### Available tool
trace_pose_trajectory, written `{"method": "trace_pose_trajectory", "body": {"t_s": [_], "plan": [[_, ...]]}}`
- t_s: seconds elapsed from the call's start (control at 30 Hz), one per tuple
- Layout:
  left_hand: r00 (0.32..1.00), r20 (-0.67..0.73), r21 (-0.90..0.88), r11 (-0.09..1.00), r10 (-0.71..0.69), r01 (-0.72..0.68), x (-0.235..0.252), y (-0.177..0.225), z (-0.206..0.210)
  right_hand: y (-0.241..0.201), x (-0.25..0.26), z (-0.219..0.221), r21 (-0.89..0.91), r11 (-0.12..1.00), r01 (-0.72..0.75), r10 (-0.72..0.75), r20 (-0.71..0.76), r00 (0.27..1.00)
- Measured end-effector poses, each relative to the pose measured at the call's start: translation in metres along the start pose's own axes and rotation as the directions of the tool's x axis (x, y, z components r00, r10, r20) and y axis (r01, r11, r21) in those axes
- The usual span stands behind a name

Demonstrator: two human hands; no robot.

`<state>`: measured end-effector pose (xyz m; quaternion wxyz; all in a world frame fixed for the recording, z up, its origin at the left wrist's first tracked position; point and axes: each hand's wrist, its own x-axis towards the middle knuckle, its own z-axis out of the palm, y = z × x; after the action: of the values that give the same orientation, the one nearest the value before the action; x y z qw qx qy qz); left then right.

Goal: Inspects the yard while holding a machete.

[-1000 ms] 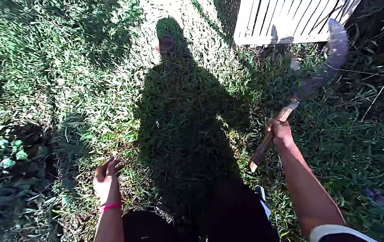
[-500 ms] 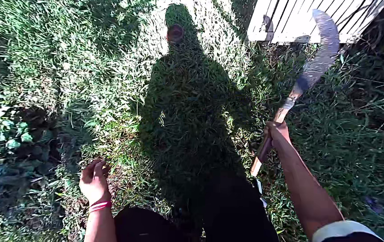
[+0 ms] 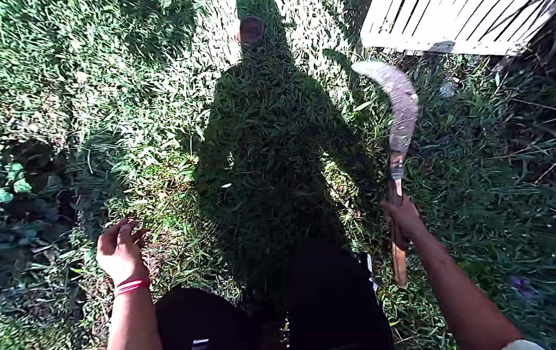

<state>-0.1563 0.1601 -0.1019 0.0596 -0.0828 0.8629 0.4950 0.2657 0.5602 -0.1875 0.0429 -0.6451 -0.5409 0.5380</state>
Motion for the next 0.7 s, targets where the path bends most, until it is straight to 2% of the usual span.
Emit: {"method": "trace_pose_trajectory", "body": {"t_s": [0.07, 0.1, 0.13, 0.17, 0.23, 0.27, 0.3, 0.33, 0.4, 0.47, 0.53, 0.57, 0.6, 0.63, 0.7], "plan": [[1.000, -0.001, -0.013, 1.000, 0.005, -0.006, -0.002, 0.003, 0.002, -0.033, 0.024, 0.028, 0.341, 0.940, -0.010, 0.056, -0.125, 0.991], [1.000, -0.004, -0.026, 1.000, 0.004, -0.004, -0.004, 0.004, 0.003, -0.022, 0.024, 0.041, 0.351, 0.936, -0.033, 0.069, -0.092, 0.993], [1.000, -0.011, -0.039, 0.999, 0.003, -0.004, -0.005, 0.005, 0.003, 0.007, 0.009, 0.049, 0.218, 0.974, -0.065, 0.063, 0.014, 0.998], [1.000, -0.017, -0.049, 0.999, 0.002, -0.003, -0.004, 0.007, 0.002, 0.047, -0.017, 0.049, 0.002, 0.997, -0.075, 0.074, 0.161, 0.984], [1.000, -0.025, -0.062, 0.998, -0.015, 0.013, -0.003, 0.004, -0.002, 0.140, -0.073, 0.026, -0.359, 0.933, -0.043, 0.202, 0.420, 0.885], [0.999, -0.026, -0.060, 0.998, -0.023, 0.021, -0.001, 0.002, -0.005, 0.178, -0.090, 0.011, -0.441, 0.897, -0.040, 0.269, 0.470, 0.841], [0.999, -0.031, -0.051, 0.998, -0.026, 0.025, 0.000, 0.000, -0.008, 0.196, -0.100, -0.007, -0.478, 0.876, -0.067, 0.319, 0.470, 0.823], [0.999, -0.038, -0.031, 0.999, -0.021, 0.020, 0.000, -0.004, -0.012, 0.200, -0.103, -0.026, -0.479, 0.873, -0.097, 0.326, 0.423, 0.845], [0.999, -0.037, 0.020, 1.000, 0.020, -0.019, 0.001, -0.006, -0.014, 0.175, -0.089, -0.049, -0.354, 0.927, -0.123, 0.230, 0.278, 0.933], [0.999, -0.037, 0.037, 0.999, 0.038, -0.036, -0.001, -0.001, -0.012, 0.114, -0.048, -0.048, -0.157, 0.985, -0.070, 0.088, 0.111, 0.990], [0.999, -0.048, 0.028, 0.999, 0.017, -0.016, -0.005, 0.002, -0.009, 0.037, -0.008, -0.020, 0.169, 0.986, -0.013, 0.025, -0.066, 0.998], [0.999, -0.054, 0.015, 1.000, 0.006, -0.005, -0.007, 0.003, -0.008, 0.007, 0.008, 0.002, 0.329, 0.944, 0.028, 0.014, -0.123, 0.992], [0.998, -0.057, -0.001, 1.000, 0.004, -0.004, -0.008, 0.003, -0.007, -0.011, 0.016, 0.027, 0.415, 0.909, 0.032, 0.022, -0.126, 0.992], [0.998, -0.055, -0.012, 1.000, 0.014, -0.015, -0.009, 0.002, -0.006, -0.010, 0.014, 0.049, 0.395, 0.918, 0.010, 0.023, -0.079, 0.997], [0.997, -0.062, -0.047, 0.998, 0.043, -0.046, -0.008, 0.001, -0.007, 0.041, -0.017, 0.073, 0.080, 0.997, -0.009, -0.005, 0.171, 0.985]]}}
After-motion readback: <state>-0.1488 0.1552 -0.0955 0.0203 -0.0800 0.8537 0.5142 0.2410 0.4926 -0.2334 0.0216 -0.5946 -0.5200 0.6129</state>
